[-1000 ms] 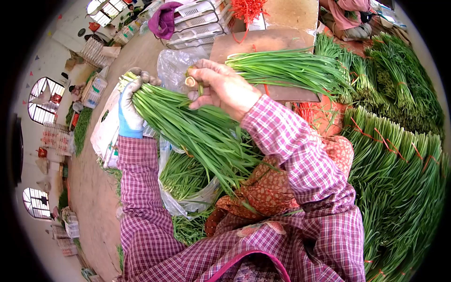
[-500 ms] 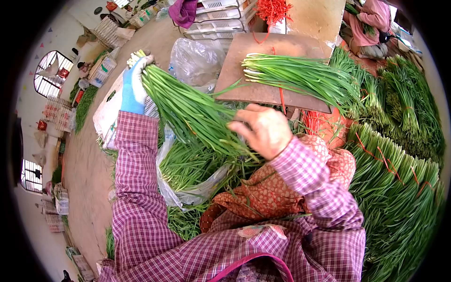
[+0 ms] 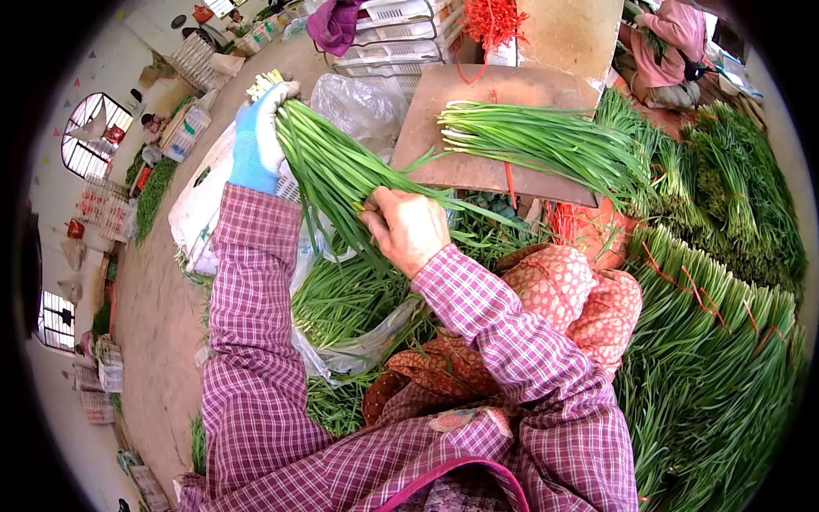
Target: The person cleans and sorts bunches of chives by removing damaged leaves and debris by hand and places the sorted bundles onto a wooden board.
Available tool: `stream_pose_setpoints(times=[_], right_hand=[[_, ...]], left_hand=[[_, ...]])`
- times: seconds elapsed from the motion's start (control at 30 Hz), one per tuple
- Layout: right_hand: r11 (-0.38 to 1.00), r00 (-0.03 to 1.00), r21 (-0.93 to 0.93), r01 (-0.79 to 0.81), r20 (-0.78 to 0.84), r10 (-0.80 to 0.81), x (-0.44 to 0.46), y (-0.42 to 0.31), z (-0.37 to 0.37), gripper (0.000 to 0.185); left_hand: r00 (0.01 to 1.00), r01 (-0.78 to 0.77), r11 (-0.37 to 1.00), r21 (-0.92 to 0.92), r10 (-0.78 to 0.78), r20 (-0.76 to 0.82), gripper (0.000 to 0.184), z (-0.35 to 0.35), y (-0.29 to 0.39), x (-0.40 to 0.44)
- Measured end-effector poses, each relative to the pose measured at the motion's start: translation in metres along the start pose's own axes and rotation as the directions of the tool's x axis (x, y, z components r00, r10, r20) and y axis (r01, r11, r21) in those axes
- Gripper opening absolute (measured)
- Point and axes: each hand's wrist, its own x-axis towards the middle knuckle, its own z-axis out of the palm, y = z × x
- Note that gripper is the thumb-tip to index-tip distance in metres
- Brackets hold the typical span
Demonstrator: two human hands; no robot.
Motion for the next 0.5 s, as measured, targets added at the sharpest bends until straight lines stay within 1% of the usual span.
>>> stream_pose_setpoints(times=[0.03, 0.07, 0.13, 0.17, 0.2, 0.23, 0.27, 0.33, 0.37, 0.4, 0.47, 0.5], right_hand=[[0.999, 1.000, 0.039, 0.004, -0.002, -0.004, 0.000, 0.000, -0.004, 0.017], [0.997, 1.000, 0.076, 0.007, -0.004, -0.007, 0.000, 0.000, -0.010, 0.016], [0.997, 1.000, 0.079, -0.011, 0.023, 0.009, 0.002, -0.004, -0.024, 0.015], [0.983, 0.992, 0.170, -0.066, 0.114, 0.047, 0.004, -0.004, -0.030, 0.015], [0.959, 0.975, 0.254, -0.128, 0.208, 0.076, 0.005, -0.004, -0.037, 0.015], [0.904, 0.944, 0.368, -0.216, 0.316, 0.097, 0.005, -0.005, -0.043, 0.016], [0.905, 0.944, 0.367, -0.215, 0.317, 0.095, 0.004, -0.003, -0.048, 0.016], [0.807, 0.897, 0.493, -0.325, 0.431, 0.099, 0.003, -0.006, -0.060, 0.017], [0.830, 0.858, 0.416, -0.372, 0.494, 0.138, 0.003, -0.008, -0.070, 0.016], [0.832, 0.858, 0.415, -0.369, 0.497, 0.133, -0.002, -0.006, -0.072, 0.016], [0.857, 0.874, 0.460, -0.233, 0.486, -0.024, -0.017, 0.000, -0.072, 0.014], [0.888, 0.875, 0.430, -0.163, 0.478, -0.071, -0.023, 0.000, -0.072, 0.012]], left_hand=[[0.999, 0.033, 0.999, -0.020, -0.034, -0.016, 0.023, 0.001, 0.002, -0.001], [0.999, 0.034, 0.999, -0.022, -0.034, -0.017, 0.023, 0.002, 0.002, -0.001], [0.995, 0.083, 0.996, -0.013, -0.084, -0.060, 0.020, 0.003, 0.001, 0.002], [0.995, 0.083, 0.996, -0.014, -0.083, -0.061, 0.020, 0.003, -0.001, 0.005], [0.993, 0.068, 0.997, 0.023, -0.065, -0.095, 0.020, 0.005, -0.002, 0.007], [0.991, 0.054, 0.997, 0.061, -0.046, -0.129, 0.019, 0.005, -0.003, 0.008], [0.990, 0.053, 0.997, 0.060, -0.045, -0.130, 0.019, 0.006, -0.005, 0.008], [0.988, 0.072, 0.960, 0.271, -0.031, -0.151, 0.021, 0.011, 0.004, 0.002], [0.990, 0.025, 0.960, 0.279, 0.015, -0.139, 0.024, 0.006, -0.009, 0.010], [0.989, 0.024, 0.960, 0.278, 0.017, -0.145, 0.024, 0.005, -0.008, 0.010], [0.997, -0.045, 0.968, 0.249, 0.058, -0.046, 0.023, 0.005, -0.006, 0.010], [0.996, -0.048, 0.956, 0.291, 0.068, -0.059, 0.021, 0.006, -0.003, 0.010]])
